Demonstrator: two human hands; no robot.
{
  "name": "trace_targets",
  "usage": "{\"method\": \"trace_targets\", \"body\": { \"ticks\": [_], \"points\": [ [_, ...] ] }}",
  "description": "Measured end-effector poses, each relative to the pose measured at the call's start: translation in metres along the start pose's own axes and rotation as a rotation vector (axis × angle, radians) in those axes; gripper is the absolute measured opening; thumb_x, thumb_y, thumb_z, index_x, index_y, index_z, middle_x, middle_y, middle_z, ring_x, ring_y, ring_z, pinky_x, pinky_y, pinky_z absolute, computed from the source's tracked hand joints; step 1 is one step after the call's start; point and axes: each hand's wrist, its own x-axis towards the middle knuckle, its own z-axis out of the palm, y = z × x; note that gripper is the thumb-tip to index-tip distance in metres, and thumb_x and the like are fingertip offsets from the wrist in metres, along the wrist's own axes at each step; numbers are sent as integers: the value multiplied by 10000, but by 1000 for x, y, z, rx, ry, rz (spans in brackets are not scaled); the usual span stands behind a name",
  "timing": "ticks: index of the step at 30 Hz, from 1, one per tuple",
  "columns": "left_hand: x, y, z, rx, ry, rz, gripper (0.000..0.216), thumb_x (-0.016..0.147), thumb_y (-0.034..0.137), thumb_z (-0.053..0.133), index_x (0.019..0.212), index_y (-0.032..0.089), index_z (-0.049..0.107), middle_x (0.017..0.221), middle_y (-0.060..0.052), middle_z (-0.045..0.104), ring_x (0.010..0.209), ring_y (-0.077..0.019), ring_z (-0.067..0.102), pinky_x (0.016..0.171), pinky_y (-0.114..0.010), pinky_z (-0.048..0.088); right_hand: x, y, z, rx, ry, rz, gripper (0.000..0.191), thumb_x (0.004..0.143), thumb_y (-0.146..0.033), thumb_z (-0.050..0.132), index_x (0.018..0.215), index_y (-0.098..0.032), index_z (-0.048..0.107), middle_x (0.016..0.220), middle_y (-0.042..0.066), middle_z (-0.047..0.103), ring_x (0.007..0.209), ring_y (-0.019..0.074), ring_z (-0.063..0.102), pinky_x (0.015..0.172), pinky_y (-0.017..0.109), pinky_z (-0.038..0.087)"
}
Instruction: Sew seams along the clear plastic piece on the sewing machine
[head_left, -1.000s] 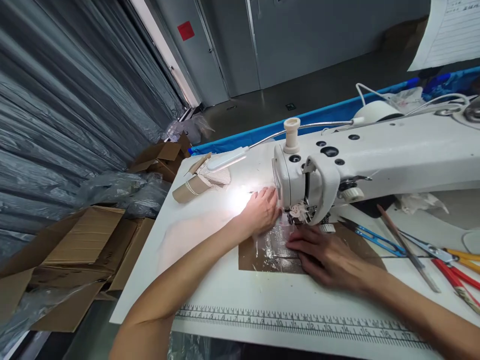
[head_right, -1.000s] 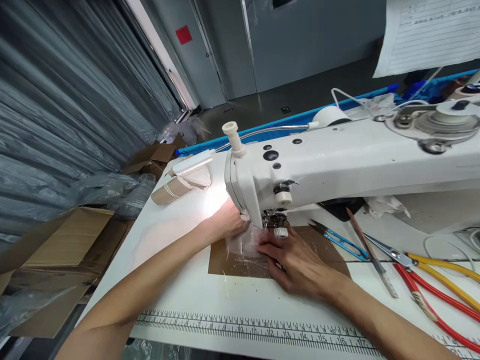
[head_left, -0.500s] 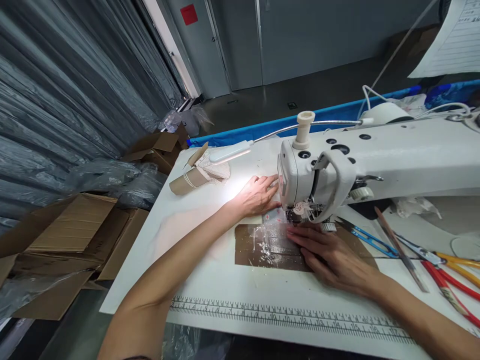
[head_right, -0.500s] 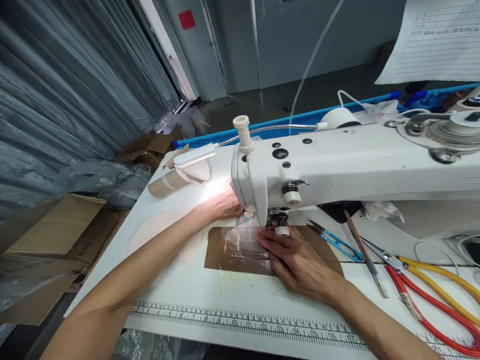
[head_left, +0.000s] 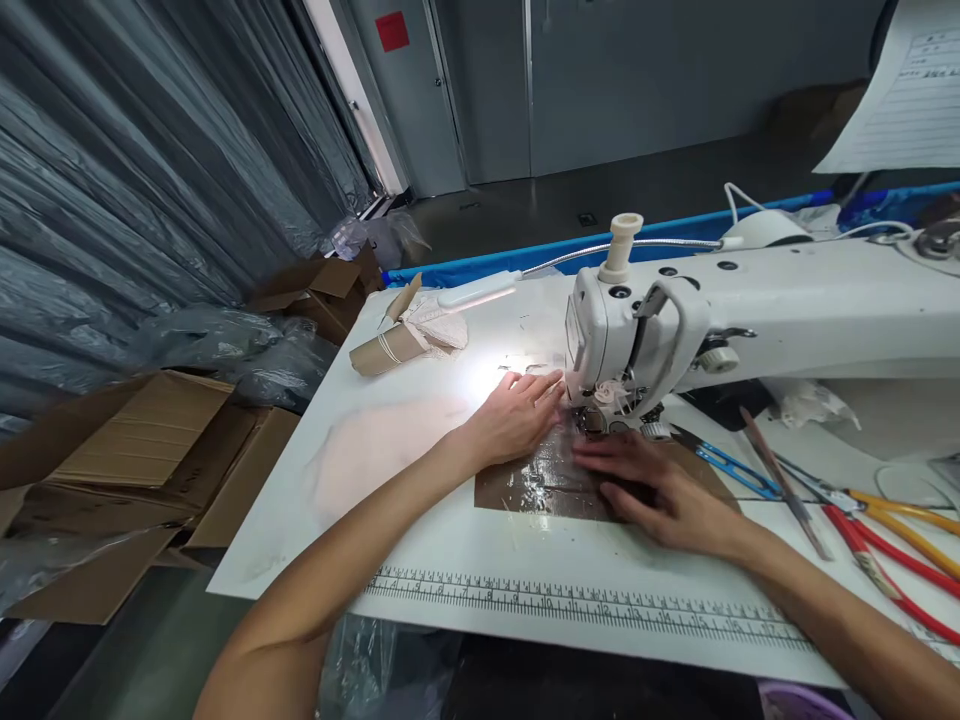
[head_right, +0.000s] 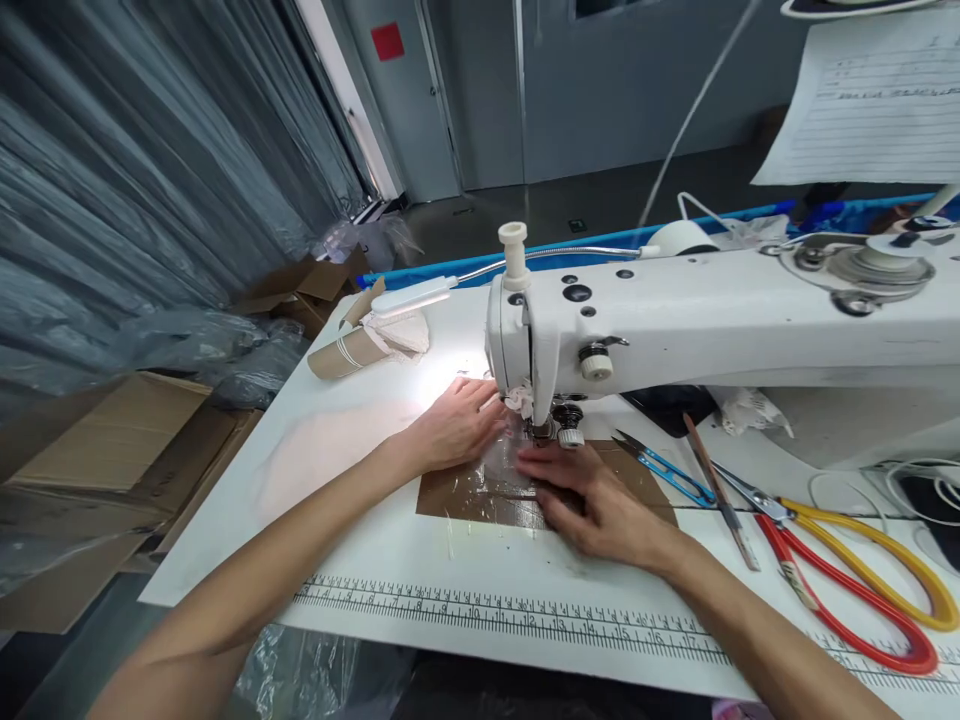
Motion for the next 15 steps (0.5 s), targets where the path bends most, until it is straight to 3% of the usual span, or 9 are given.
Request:
{"method": "trace_targets", "body": {
  "ticks": [3,7,11,15],
  "points": [
    [-14,11,-2,-134,55,0,259,987,220,362,1048,93,579,1065,-129,612,865,-195,564,734,-345,449,5,5,-12,151,46,172,348,923,-304,429,1192,-257,646,1189,43,656,1107,231,598,969,405,477],
    [-28,25,1,-404,96,131,201,963,210,447,1004,121,623,1040,-88,646,913,-166,596,825,-318,493,19,8,-25,91,1,397,315,863,-273,438,1045,-225,690,940,35,709,834,221,653,741,333,524],
    [-28,26,11,-520,115,132,185,944,235,501,945,123,648,1022,-85,661,916,-159,610,842,-308,510,25,10,-21,-6,64,418,251,822,-271,444,874,-209,681,847,39,701,787,223,639,694,314,493],
    [-27,25,17,-538,144,125,193,947,247,501,927,142,662,1003,-73,676,875,-151,616,819,-312,513,17,11,-9,-33,151,416,264,839,-276,420,936,-202,655,852,40,694,749,211,634,667,314,473]
  ]
}}
